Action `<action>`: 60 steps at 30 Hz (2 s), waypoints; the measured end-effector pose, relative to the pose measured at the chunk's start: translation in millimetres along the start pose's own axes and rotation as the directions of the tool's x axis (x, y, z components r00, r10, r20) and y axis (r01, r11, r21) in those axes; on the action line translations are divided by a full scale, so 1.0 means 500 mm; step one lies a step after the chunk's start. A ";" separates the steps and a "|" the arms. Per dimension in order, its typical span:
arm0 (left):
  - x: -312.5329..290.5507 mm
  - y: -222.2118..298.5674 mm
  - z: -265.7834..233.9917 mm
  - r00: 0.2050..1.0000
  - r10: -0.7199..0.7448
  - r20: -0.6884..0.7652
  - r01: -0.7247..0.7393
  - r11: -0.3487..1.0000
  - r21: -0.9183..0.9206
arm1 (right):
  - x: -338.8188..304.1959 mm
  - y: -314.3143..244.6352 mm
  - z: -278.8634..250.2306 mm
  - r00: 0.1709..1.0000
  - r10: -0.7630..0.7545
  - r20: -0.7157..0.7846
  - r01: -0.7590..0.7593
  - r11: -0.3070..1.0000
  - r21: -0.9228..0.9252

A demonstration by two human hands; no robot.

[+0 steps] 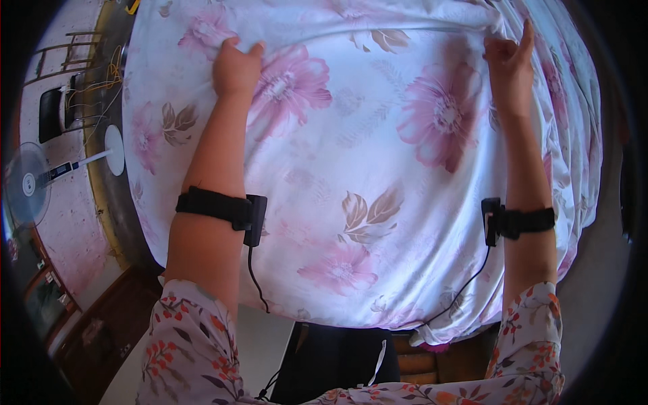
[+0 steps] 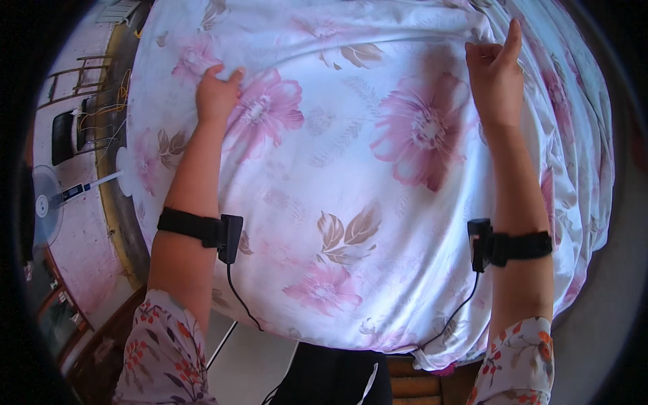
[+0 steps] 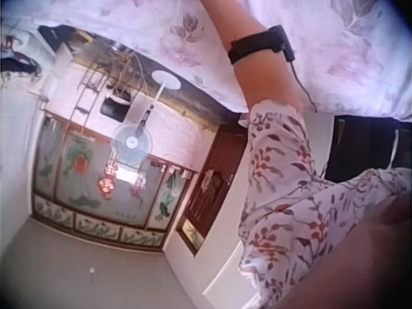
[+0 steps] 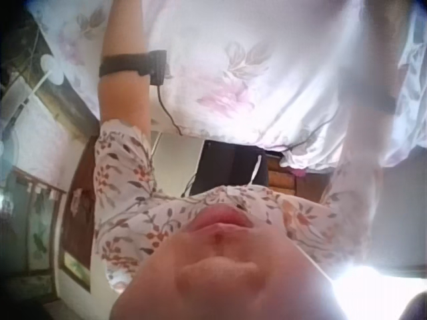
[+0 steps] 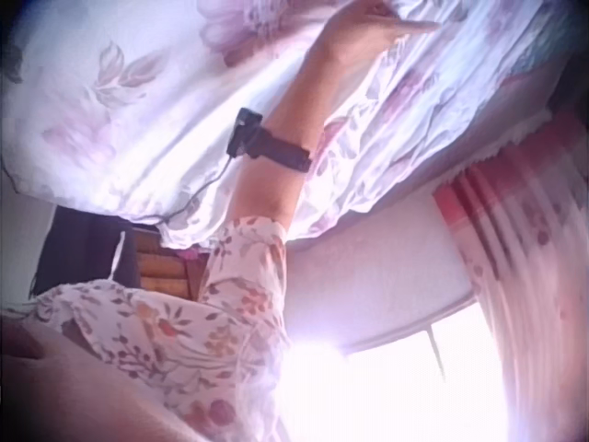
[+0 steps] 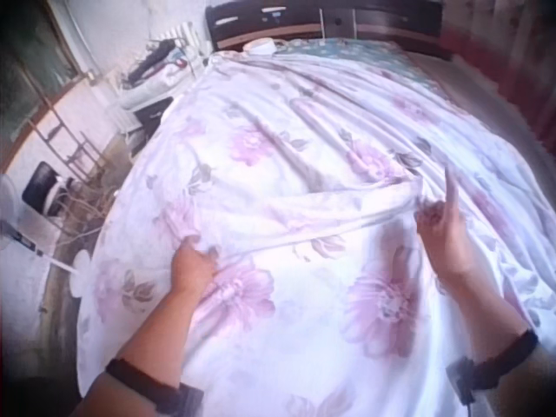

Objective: The person brushes a mattress with a pink brush, then unfolds and spreads a floral duvet cover over the bed. They smooth and adjust the duvet cover across the mattress surface.

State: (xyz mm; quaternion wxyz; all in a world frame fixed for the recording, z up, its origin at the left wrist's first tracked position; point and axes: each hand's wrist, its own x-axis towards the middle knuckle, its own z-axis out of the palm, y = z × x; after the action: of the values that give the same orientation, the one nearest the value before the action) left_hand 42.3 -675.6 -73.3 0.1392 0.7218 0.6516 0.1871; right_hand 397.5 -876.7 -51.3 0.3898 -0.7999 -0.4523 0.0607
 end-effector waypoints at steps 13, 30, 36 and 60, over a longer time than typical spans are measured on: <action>0.128 0.059 -0.043 0.999 0.002 0.034 0.014 0.891 -0.453 | 0.125 -0.036 0.078 0.998 -0.039 -0.058 0.037 0.999 -0.032; -0.021 0.002 -0.060 0.857 0.498 0.128 -0.361 0.760 -0.540 | 0.031 -0.043 0.118 0.966 -0.068 0.250 0.188 0.848 -0.496; -0.418 -0.100 -0.178 0.815 0.551 0.179 -0.522 0.832 -0.185 | -0.292 -0.197 0.042 0.874 -0.435 0.218 0.481 0.837 -0.260; -0.723 -0.217 -0.277 0.758 0.459 0.464 -0.538 0.842 0.046 | -0.691 -0.009 -0.204 0.884 -0.002 0.468 0.341 0.688 -0.641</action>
State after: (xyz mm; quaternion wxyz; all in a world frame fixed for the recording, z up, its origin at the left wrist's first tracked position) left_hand -146.0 -1028.1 -30.3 0.1613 0.9018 0.4009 -0.0070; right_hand 239.0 -1199.8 -66.3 -0.0531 -0.8056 -0.5898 0.0202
